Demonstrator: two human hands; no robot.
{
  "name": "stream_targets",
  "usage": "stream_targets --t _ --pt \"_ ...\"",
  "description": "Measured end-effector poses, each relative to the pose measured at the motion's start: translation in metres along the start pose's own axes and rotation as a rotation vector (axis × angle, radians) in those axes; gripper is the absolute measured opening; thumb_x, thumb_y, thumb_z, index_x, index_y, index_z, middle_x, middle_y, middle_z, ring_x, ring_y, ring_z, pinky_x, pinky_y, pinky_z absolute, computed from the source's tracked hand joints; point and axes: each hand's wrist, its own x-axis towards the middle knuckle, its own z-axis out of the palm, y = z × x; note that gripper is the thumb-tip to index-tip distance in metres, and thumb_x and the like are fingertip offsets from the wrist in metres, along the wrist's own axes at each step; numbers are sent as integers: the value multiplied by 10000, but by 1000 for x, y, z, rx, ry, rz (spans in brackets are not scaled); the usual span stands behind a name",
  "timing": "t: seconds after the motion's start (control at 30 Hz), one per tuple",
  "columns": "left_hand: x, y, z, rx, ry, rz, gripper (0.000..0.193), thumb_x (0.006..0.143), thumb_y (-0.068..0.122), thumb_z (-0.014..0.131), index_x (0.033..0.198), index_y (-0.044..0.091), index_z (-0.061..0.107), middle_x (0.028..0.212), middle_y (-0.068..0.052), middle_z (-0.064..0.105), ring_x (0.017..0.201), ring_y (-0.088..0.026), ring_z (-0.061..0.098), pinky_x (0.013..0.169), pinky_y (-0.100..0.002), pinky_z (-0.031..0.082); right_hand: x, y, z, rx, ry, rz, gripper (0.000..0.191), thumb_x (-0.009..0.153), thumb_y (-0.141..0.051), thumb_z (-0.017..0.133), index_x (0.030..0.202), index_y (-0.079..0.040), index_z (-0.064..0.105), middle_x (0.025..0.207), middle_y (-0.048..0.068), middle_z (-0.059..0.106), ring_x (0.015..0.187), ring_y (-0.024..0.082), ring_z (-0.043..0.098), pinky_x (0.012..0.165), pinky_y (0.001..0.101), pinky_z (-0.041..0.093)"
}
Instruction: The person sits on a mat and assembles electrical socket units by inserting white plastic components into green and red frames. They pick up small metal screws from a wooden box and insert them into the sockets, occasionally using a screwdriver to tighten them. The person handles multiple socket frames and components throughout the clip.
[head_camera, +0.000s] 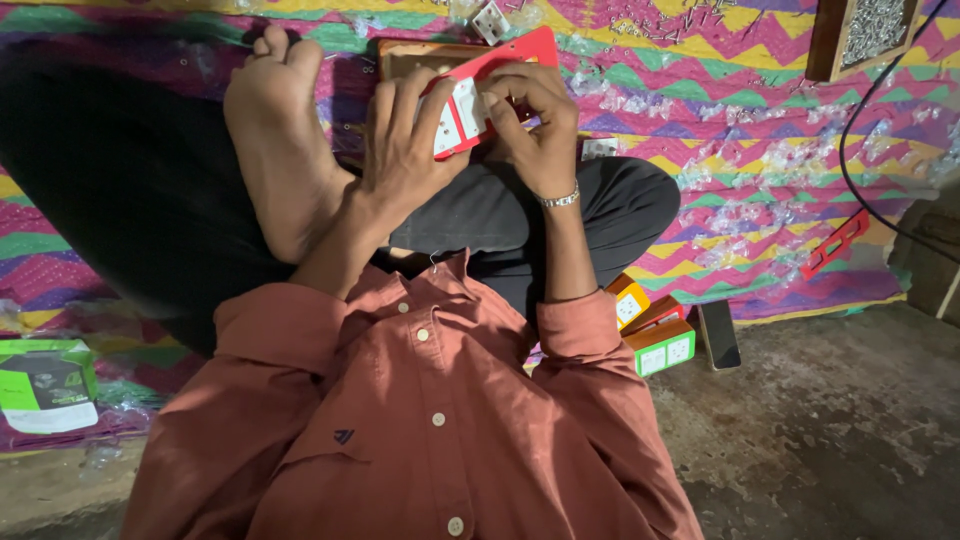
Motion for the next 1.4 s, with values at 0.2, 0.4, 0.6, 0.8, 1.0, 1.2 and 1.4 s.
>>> stream_targets --t 0.2,0.4,0.6,0.8,1.0,1.2,1.4 --pt "-1 -1 2 -14 -7 20 724 762 176 905 1374 19 553 1365 -153 511 1191 -351 508 1017 -474 454 1 -5 3 -250 16 -73 70 936 -79 796 979 -31 767 1345 160 568 1273 309 443 1070 443 374" --pt "1 2 -1 -18 -30 27 710 756 149 888 1369 20 555 1342 -146 525 1163 -341 524 990 -462 458 3 3 7 -59 -86 163 88 1001 -157 749 1017 -71 752 1434 122 540 1336 306 419 1107 428 382" --pt "1 3 -1 -32 -15 33 712 733 131 872 1357 10 553 1341 -147 529 1149 -338 534 989 -465 464 2 4 6 -194 -47 67 80 963 -139 782 999 -69 793 1403 123 573 1328 319 419 1146 469 296" --pt "5 5 -1 -1 16 21 637 782 130 849 1338 17 561 1319 -160 538 1142 -369 539 979 -480 483 3 14 12 -203 -1 15 134 940 -148 792 1057 -89 814 1302 91 640 1192 287 523 1052 434 385" --pt "19 9 -7 -21 48 38 623 733 134 823 1296 9 588 1260 -195 540 1145 -427 545 994 -510 491 12 18 19 -147 64 -55 144 913 -126 778 1051 -87 794 1234 90 675 1178 287 562 1039 419 424" --pt "19 7 -5 -5 33 36 649 709 131 829 1306 39 591 1287 -205 554 1123 -421 558 966 -507 485 12 22 19 -206 76 58 162 785 -119 820 946 -119 802 1262 87 657 1174 292 561 1043 428 414" --pt "20 5 -4 -1 44 110 746 666 139 837 1367 74 589 1284 -212 547 1113 -432 552 960 -515 481 18 35 9 -324 220 105 751 627 -188 959 1300 -101 638 1335 246 501 1302 415 410 1053 506 328"
